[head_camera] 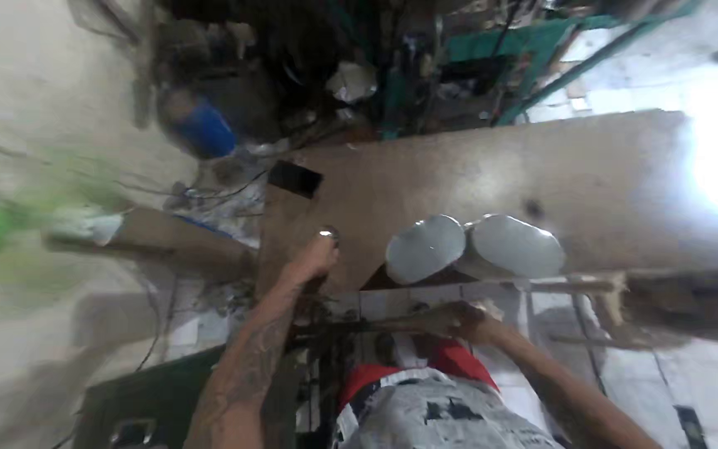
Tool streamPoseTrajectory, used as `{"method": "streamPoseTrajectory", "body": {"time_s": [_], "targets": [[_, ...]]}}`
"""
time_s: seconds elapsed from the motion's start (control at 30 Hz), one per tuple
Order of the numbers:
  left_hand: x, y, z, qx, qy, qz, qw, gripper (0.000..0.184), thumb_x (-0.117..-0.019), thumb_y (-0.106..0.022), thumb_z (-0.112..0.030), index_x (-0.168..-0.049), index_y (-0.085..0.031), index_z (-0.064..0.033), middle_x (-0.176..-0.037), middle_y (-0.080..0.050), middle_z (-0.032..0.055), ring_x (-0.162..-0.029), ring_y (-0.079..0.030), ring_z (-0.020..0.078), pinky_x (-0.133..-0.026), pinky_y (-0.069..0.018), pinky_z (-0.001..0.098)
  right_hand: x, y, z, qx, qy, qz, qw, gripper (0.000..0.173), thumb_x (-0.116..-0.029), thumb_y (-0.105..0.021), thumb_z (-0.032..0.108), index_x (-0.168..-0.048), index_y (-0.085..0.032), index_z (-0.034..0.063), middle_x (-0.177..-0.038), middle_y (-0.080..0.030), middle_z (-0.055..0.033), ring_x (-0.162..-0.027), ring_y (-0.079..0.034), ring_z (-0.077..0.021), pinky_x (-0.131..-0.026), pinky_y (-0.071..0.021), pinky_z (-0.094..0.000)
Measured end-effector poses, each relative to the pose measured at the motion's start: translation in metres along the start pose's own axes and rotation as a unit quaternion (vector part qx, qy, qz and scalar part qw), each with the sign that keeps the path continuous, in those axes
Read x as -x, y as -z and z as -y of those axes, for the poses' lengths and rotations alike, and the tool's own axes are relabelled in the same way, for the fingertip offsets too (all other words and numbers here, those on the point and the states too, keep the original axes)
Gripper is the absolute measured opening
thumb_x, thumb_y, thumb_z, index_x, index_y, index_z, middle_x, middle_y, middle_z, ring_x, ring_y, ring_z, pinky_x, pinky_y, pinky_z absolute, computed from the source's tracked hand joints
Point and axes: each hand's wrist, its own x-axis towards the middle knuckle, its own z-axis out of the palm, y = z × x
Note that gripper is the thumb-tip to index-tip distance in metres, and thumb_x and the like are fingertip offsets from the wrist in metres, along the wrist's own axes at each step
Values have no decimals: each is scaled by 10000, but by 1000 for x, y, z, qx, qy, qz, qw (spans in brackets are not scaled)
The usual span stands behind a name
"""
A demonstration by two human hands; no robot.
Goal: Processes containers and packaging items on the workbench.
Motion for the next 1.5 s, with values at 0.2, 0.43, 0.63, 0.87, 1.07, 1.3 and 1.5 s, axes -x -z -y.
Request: {"method": "streamPoseTrajectory", "body": {"time_s": [0.2,0.43,0.63,0.87,1.07,1.3,1.5], "targets": [[-4,9,27,71,24,3,997,523,-1016,-628,-204,-1466,-457,0,-1430,-490,310,-1240,-559,488,-986,-478,676,89,119,91,195,250,-390,865,527,-961,-636,522,-1153,-743,43,-1132,-738,-154,-1115,-686,-332,-1020,-524,-536],[7,43,-13,103,97,-75,987,981,-888,-782,-457,-1611,-242,-72,-1541,-378,332,-1361,-427,557,-1086,-313,763,47,169,63,219,276,-240,904,422,-1021,-551,428,-1106,-733,57,-1072,-736,-79,-1109,-680,-226,-1209,-345,-498],[51,70,-234,119,0,-21,993,549,-938,-689,-487,-1306,-626,-85,-1063,-706,150,-980,-695,306,-878,-562,558,52,186,63,138,299,-163,930,491,-1083,-385,420,-1190,-709,67,-1139,-719,-49,-1192,-632,-161,-1250,-270,-462],[-1,72,-206,208,-176,280,921,338,-997,-664,-251,-1295,-627,-96,-984,-691,58,-824,-652,121,-776,-563,347,52,187,57,104,318,-164,928,519,-1092,-384,447,-1128,-730,61,-1062,-732,-47,-1121,-664,-153,-1244,-275,-497],[-7,69,-197,307,-178,336,872,278,-1006,-630,-131,-1272,-623,-50,-854,-672,56,-671,-609,93,-634,-535,256,53,176,57,119,312,-212,918,312,-837,-723,266,-1078,-748,69,-1022,-738,-38,-1055,-676,-192,-1197,-345,-509],[-3,73,-205,231,-194,298,906,400,-1002,-653,-142,-1379,-549,-59,-928,-677,107,-722,-641,154,-688,-565,337,54,168,62,181,300,-226,909,306,-803,-744,244,-1057,-742,74,-1011,-735,-58,-1043,-680,-237,-1184,-354,-513],[5,65,-211,193,-214,238,928,365,-970,-712,-164,-1297,-595,-54,-988,-691,115,-802,-664,180,-766,-575,383,52,165,54,181,336,-254,889,325,-788,-691,208,-1077,-733,65,-1018,-731,-61,-1051,-674,-216,-1214,-318,-498]]}}
